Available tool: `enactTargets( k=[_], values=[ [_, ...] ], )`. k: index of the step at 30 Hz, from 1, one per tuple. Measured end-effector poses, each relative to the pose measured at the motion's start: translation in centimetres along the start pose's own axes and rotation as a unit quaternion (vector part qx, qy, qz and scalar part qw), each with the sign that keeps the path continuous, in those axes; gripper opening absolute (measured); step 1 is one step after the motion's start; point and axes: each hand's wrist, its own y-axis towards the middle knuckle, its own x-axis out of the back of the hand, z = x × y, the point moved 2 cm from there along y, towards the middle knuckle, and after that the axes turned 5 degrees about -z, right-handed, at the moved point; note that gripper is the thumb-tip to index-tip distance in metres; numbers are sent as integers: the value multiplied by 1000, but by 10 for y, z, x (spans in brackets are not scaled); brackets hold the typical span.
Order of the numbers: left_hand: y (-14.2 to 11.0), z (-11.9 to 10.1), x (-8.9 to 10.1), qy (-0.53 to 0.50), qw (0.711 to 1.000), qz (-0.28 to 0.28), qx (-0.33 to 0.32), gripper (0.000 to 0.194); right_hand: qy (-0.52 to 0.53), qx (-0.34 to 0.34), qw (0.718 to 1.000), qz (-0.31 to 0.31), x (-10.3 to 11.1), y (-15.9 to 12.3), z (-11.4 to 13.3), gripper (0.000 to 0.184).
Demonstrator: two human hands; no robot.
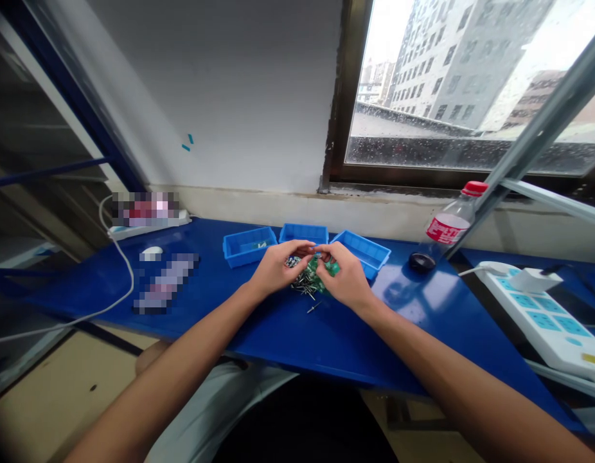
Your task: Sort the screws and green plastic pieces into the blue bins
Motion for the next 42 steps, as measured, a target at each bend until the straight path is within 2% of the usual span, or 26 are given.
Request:
enactTargets(
  k=[3, 7, 12, 16, 22, 27, 30, 32, 35, 38, 42],
  values=[
    [1, -2, 2, 47, 999, 12, 20, 23, -5, 7, 1000, -10, 3, 0, 1, 14],
    [1, 0, 0, 47, 997, 55, 33, 28, 15, 0, 1000, -9, 3, 0, 0, 13],
    [-1, 5, -1, 47, 998, 29, 27, 20, 20, 24, 999, 5, 1, -1, 0, 16],
    [-2, 7, 0, 61, 997, 17, 32, 20, 21, -24, 999, -7, 1, -2, -2, 10],
    [-2, 5, 0, 38, 999, 15, 18, 17, 16, -70, 997, -1, 1, -1, -2, 13],
    [-1, 4, -1, -25, 997, 2, 76, 39, 25, -58, 998, -11, 2, 1, -2, 13],
    [0, 7, -1, 0, 997, 12, 80, 42, -27, 1, 999, -22, 8, 7, -7, 8],
    [1, 10, -1, 56, 996, 29, 55, 33, -87, 49, 994, -32, 15, 12, -16, 5],
    [1, 15, 0, 138, 988, 65, 29, 23, -198, 77, 977, -30, 28, 18, -39, 10],
    [-1, 17, 2, 171, 979, 99, 46, 33, -301, 68, 951, -15, 38, 19, -61, 12],
    [-2, 17, 4, 188, 969, 149, 53, 50, -321, 71, 944, -11, 37, 15, -64, 15]
  ],
)
